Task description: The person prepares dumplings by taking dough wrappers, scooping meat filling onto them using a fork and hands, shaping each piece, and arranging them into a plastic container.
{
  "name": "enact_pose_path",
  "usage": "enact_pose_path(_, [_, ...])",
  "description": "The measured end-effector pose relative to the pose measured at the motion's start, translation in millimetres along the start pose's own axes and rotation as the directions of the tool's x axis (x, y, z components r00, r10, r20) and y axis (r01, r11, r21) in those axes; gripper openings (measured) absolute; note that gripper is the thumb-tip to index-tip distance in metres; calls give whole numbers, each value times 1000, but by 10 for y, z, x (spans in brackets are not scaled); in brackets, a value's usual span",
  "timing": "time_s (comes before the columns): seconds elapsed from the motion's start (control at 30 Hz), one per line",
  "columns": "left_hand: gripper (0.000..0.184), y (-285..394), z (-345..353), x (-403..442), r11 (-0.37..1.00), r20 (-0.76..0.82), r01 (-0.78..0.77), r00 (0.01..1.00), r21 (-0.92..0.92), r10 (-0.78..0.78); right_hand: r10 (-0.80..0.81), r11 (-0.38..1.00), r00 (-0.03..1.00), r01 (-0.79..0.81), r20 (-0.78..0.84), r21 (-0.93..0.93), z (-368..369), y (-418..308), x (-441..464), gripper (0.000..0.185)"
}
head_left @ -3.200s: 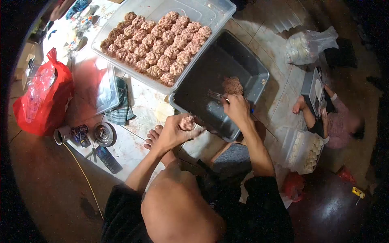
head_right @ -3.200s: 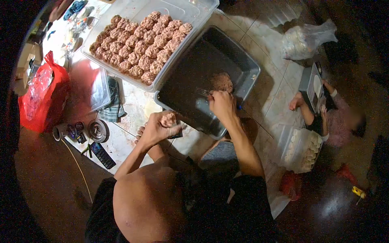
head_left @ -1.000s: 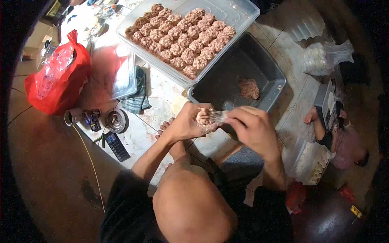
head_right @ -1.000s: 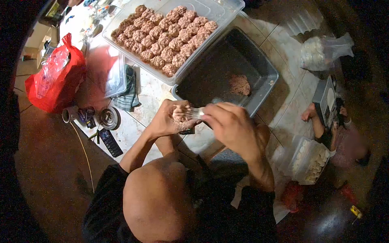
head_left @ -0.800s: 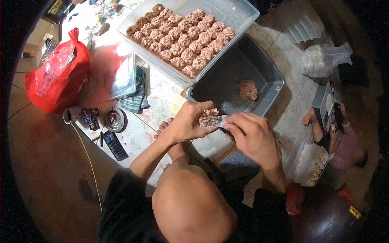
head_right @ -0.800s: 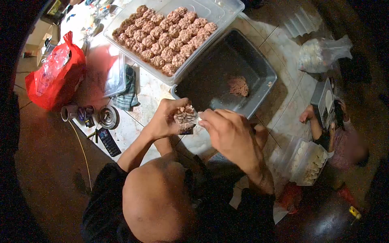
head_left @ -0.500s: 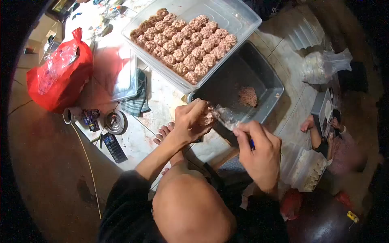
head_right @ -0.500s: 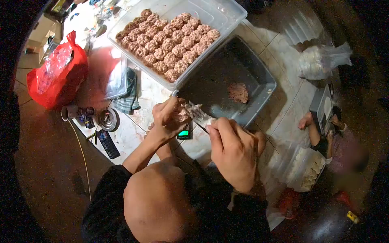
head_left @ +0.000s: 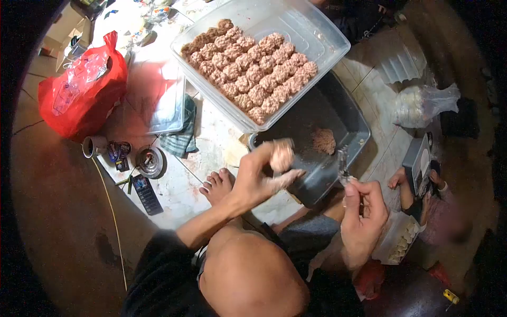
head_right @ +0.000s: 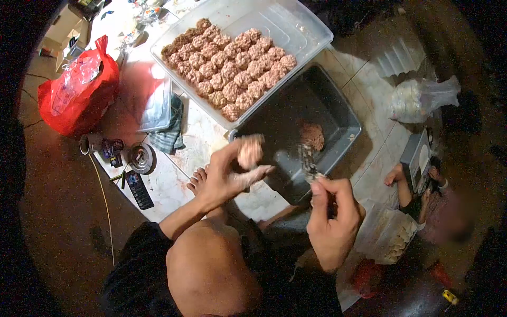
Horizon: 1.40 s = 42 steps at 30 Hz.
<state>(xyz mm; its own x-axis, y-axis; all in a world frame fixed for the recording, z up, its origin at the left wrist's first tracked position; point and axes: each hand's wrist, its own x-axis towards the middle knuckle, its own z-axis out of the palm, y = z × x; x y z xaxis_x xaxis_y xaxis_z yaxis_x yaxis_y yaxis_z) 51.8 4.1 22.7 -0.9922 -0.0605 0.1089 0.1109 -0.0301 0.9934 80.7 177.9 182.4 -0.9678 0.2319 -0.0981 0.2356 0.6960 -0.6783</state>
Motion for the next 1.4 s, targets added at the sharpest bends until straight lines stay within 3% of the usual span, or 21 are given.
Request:
enact_pose_path(0.03, [33, 18, -147, -38, 984, 132, -87, 989, 154, 66, -36, 999, 999, 35, -34, -34, 5, 77, 9, 11])
enact_pose_path(0.07, [30, 87, -173, -80, 991, 79, -129, 989, 46, 125, -173, 979, 983, 179, 68, -96, 46, 117, 18, 10])
enact_pose_path(0.17, [31, 135, -204, -5, 975, 226, -138, 969, 176, 96, -401, 883, 833, 462, 380, -80, 306, 3, -89, 9])
enact_pose_path(0.23, [31, -132, -326, 81, 932, 409, -286, 895, 224, 177, -230, 959, 951, 257, 205, -116, 253, 100, -42, 10])
enact_pose_path(0.33, [39, -104, -385, 74, 962, 161, 204, 959, 184, -234, -140, 981, 988, 129, -67, -142, 287, 255, 205, 13])
enact_pose_path(0.37, [41, -59, -393, 49, 987, 82, 21, 996, 162, -34, -121, 969, 991, 129, 51, -211, 394, 446, 338, 12])
enact_pose_path(0.47, [29, -14, -719, -168, 994, -70, -94, 993, 59, 98, -98, 932, 938, 203, 331, -300, 840, 1407, 471, 12])
enact_pose_path(0.5, [27, 33, -757, -203, 984, -173, 102, 982, 144, -77, -101, 932, 950, 195, 297, -307, 1049, 1661, 549, 13])
enact_pose_path(0.6, [39, 157, -569, -143, 985, 175, -106, 981, 139, 81, -190, 900, 942, 279, 276, -334, 1619, 2153, 703, 15])
enact_pose_path(0.63, [42, 110, -445, -121, 989, 159, -66, 986, 132, 44, -95, 874, 940, 236, 327, -426, 1704, 2094, 741, 18])
enact_pose_path(0.7, [41, 117, -413, 12, 990, 117, -83, 991, 116, 70, -373, 864, 905, 420, 206, -277, 1594, 1861, 748, 25])
enact_pose_path(0.73, [40, 123, -440, 71, 990, 83, -84, 994, 110, 75, -376, 901, 908, 405, 184, -156, 1431, 1488, 680, 33])
enact_pose_path(0.83, [71, 230, -423, 72, 962, 66, -179, 983, 206, 169, -185, 953, 957, 120, 222, 278, 895, 46, 328, 59])
enact_pose_path(0.93, [123, 305, -435, 65, 988, 125, -153, 981, 13, 150, -397, 911, 895, 358, 203, 206, 782, -356, 246, 59])
enact_pose_path(0.97, [117, 301, -436, 0, 976, 49, 9, 999, -216, 1, -520, 854, 836, 509, 176, 109, 788, -411, 258, 54])
enact_pose_path(1.03, [99, 315, -548, -40, 937, -119, 74, 985, -341, -121, -652, 749, 746, 661, 139, -34, 665, -563, 467, 44])
enact_pose_path(1.1, [54, 232, -780, -5, 986, -285, -37, 958, -163, -11, -666, 723, 734, 679, 134, -126, 553, -850, 716, 35])
enact_pose_path(1.17, [24, -169, -933, -45, 985, -298, 173, 941, 16, -160, -672, 709, 729, 685, 132, -167, 551, -1153, 1105, 35])
enact_pose_path(1.27, [18, -912, -885, -171, 892, -206, 288, 952, 348, -227, -711, 623, 656, 755, 255, -203, 878, -1356, 1944, 39])
enact_pose_path(1.33, [27, -1303, -828, -292, 878, -54, 120, 993, 463, -107, -649, 632, 667, 740, 366, -229, 1244, -1454, 2522, 58])
enact_pose_path(1.4, [37, -1585, -811, -395, 767, 159, -32, 983, 641, -93, -393, 741, 756, 598, 523, -307, 1679, -1488, 3067, 79])
